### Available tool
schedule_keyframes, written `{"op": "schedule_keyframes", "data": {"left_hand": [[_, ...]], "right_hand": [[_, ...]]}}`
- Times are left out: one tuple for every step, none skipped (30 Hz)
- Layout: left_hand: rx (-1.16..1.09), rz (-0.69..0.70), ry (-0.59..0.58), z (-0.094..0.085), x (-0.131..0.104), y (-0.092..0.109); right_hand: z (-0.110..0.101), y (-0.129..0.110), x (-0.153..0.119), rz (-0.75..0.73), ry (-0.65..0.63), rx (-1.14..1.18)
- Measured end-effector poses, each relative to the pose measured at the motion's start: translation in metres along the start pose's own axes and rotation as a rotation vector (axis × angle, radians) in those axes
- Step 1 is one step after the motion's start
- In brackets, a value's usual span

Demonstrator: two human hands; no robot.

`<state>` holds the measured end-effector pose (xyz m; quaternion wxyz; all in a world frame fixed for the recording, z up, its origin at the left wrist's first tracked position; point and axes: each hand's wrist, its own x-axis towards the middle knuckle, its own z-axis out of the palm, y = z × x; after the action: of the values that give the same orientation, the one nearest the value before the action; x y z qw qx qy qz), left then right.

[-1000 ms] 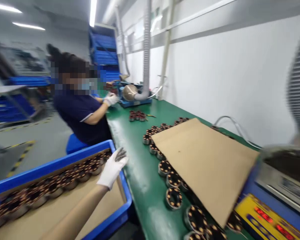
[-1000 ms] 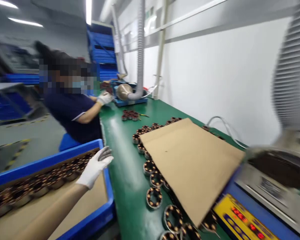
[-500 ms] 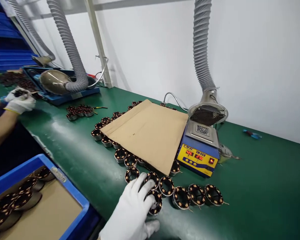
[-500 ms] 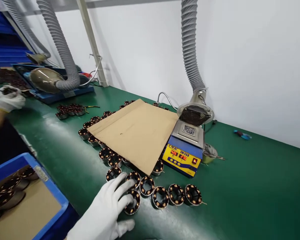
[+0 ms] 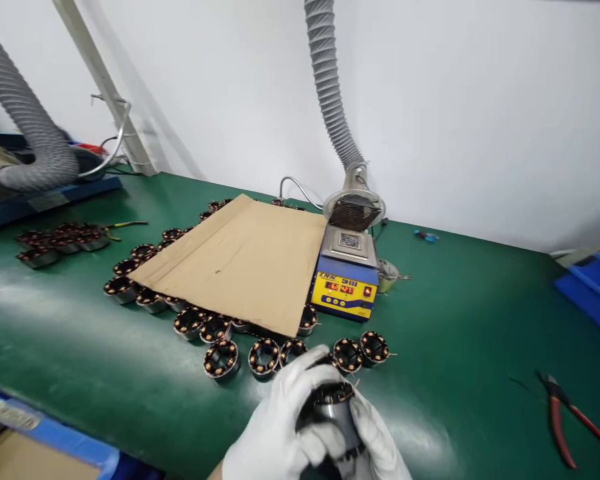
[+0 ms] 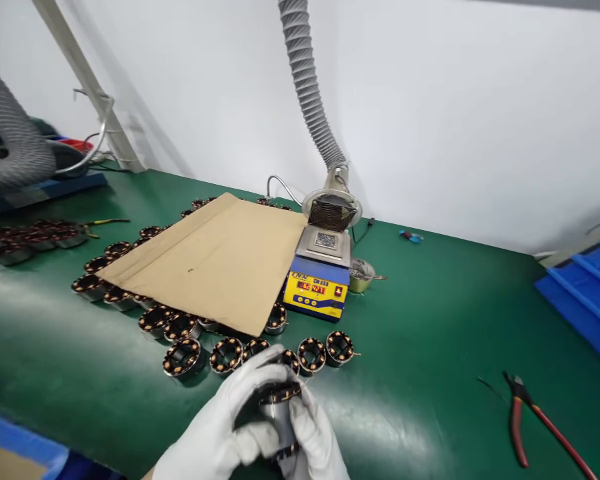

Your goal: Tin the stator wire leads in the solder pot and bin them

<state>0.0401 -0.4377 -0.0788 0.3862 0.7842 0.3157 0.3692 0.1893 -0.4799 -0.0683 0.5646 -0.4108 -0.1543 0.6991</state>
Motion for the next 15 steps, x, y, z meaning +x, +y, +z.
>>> {"op": "schedule_keyframes", "data": {"left_hand": [[0.106, 0.043, 0.012, 0.003, 0.003, 0.002], [0.190, 0.094, 0.007, 0.005, 0.006, 0.004], [0.234, 0.129, -0.003, 0.006, 0.008, 0.005], [0.237, 0.141, 0.007, 0.007, 0.009, 0.006], [0.207, 0.126, 0.012, 0.007, 0.011, 0.007], [0.157, 0.102, 0.023, 0.006, 0.013, 0.007], [0.099, 0.074, 0.036, 0.005, 0.016, 0.008], [0.041, 0.043, 0.060, 0.005, 0.019, 0.008], [-0.021, 0.006, 0.090, 0.004, 0.022, 0.008], [-0.088, -0.041, 0.118, 0.003, 0.026, 0.008], [-0.161, -0.096, 0.143, 0.002, 0.029, 0.008], [-0.240, -0.160, 0.171, 0.001, 0.032, 0.008], [-0.323, -0.221, 0.195, 0.000, 0.035, 0.008], [-0.396, -0.270, 0.232, -0.002, 0.036, 0.008], [-0.438, -0.308, 0.252, -0.004, 0.036, 0.008]], "right_hand": [[0.001, 0.000, 0.001, 0.003, 0.007, 0.072], [0.001, 0.000, 0.002, 0.000, 0.012, 0.140], [0.002, -0.001, 0.003, -0.012, 0.011, 0.190], [0.002, -0.001, 0.004, -0.026, 0.000, 0.208], [0.002, -0.001, 0.005, -0.039, -0.017, 0.205], [0.002, -0.002, 0.006, -0.049, -0.037, 0.189], [0.003, -0.002, 0.006, -0.049, -0.055, 0.171], [0.003, -0.002, 0.007, -0.040, -0.071, 0.158], [0.003, -0.002, 0.006, -0.026, -0.087, 0.152], [0.003, -0.002, 0.006, -0.011, -0.104, 0.151], [0.004, -0.002, 0.005, 0.006, -0.128, 0.157], [0.004, -0.003, 0.004, 0.027, -0.160, 0.166], [0.003, -0.004, 0.002, 0.054, -0.196, 0.181], [0.003, -0.004, 0.001, 0.081, -0.231, 0.201], [0.002, -0.005, 0.000, 0.104, -0.258, 0.224]]}}
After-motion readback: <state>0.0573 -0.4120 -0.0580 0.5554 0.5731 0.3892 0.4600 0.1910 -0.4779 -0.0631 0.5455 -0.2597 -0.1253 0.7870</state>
